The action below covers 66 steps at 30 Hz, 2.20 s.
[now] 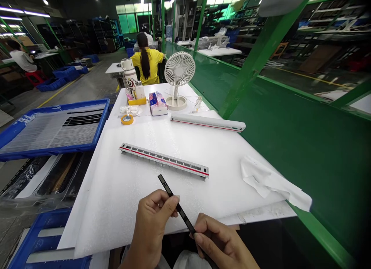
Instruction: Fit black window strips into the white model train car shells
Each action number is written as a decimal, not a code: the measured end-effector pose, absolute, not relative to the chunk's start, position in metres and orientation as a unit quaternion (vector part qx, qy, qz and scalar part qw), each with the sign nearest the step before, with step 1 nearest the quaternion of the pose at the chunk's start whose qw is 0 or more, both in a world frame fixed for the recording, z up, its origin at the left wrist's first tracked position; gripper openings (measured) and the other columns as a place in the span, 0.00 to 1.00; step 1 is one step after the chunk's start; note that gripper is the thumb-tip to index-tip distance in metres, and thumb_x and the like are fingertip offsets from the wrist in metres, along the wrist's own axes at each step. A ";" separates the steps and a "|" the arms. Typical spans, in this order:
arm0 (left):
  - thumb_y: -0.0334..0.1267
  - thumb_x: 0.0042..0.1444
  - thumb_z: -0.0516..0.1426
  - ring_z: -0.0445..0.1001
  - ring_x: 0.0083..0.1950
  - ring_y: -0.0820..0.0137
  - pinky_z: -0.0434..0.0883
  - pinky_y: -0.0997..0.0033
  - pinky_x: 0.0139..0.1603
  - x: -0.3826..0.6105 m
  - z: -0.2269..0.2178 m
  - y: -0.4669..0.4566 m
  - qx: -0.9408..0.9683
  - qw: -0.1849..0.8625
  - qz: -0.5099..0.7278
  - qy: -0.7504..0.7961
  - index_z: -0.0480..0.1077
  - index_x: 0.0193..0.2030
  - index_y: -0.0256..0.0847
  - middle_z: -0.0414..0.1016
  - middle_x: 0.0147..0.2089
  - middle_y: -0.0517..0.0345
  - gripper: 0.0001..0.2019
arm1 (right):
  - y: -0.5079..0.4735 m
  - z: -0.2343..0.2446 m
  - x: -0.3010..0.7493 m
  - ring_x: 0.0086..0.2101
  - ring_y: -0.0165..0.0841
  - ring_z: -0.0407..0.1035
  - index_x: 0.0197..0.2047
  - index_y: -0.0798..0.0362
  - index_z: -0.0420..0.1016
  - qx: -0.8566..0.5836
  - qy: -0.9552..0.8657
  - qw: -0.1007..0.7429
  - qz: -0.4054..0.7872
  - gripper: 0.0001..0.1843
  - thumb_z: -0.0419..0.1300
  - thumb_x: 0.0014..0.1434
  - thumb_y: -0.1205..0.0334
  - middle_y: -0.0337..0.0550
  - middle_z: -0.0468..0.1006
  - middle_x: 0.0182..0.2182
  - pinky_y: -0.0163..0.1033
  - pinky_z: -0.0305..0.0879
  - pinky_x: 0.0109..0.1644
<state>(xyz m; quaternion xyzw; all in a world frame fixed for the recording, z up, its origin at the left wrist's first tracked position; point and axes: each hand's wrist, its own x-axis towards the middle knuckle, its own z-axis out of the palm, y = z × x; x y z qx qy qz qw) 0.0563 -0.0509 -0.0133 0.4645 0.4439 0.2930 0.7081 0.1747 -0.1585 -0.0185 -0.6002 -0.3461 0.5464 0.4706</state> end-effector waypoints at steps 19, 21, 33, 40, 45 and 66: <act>0.40 0.51 0.60 0.67 0.29 0.73 0.65 0.75 0.35 0.059 -0.018 -0.066 0.452 0.746 0.278 0.403 0.69 0.24 0.38 0.69 0.23 0.61 0.09 | -0.150 -0.009 0.177 0.27 0.28 0.60 0.29 0.54 0.65 -0.656 -0.458 0.469 0.373 0.10 0.52 0.61 0.60 0.38 0.65 0.26 0.32 0.57 0.28; 0.40 0.51 0.60 0.67 0.29 0.73 0.65 0.75 0.34 0.058 -0.019 -0.065 0.466 0.727 0.293 0.410 0.69 0.24 0.38 0.69 0.23 0.61 0.10 | -0.150 -0.011 0.177 0.27 0.28 0.61 0.31 0.54 0.66 -0.646 -0.461 0.474 0.381 0.10 0.52 0.62 0.59 0.38 0.66 0.26 0.32 0.58 0.28; 0.32 0.58 0.54 0.68 0.36 0.71 0.66 0.73 0.38 0.049 -0.023 -0.069 0.547 0.680 0.411 0.265 0.73 0.33 0.43 0.71 0.30 0.59 0.07 | -0.155 -0.006 0.178 0.26 0.28 0.60 0.37 0.56 0.69 -0.627 -0.584 0.484 0.178 0.08 0.50 0.60 0.73 0.41 0.64 0.26 0.34 0.56 0.27; 0.22 0.52 0.56 0.71 0.38 0.66 0.67 0.64 0.38 0.038 -0.029 -0.061 0.653 0.617 0.418 0.135 0.71 0.43 0.45 0.73 0.34 0.56 0.15 | -0.153 -0.008 0.187 0.30 0.31 0.61 0.41 0.56 0.70 -0.588 -0.667 0.454 0.062 0.10 0.51 0.58 0.75 0.45 0.68 0.29 0.36 0.59 0.31; 0.20 0.50 0.56 0.71 0.36 0.67 0.67 0.65 0.36 0.037 -0.025 -0.059 0.704 0.572 0.401 0.126 0.72 0.39 0.43 0.72 0.33 0.56 0.14 | -0.154 -0.004 0.186 0.29 0.29 0.63 0.40 0.56 0.71 -0.593 -0.672 0.440 0.057 0.10 0.51 0.59 0.73 0.44 0.69 0.30 0.35 0.60 0.31; 0.19 0.51 0.54 0.72 0.37 0.66 0.70 0.63 0.35 0.030 -0.021 -0.060 0.742 0.524 0.402 0.115 0.70 0.42 0.41 0.74 0.35 0.55 0.15 | -0.151 -0.005 0.186 0.29 0.30 0.63 0.38 0.59 0.71 -0.546 -0.702 0.455 0.047 0.09 0.51 0.59 0.75 0.45 0.71 0.28 0.38 0.61 0.33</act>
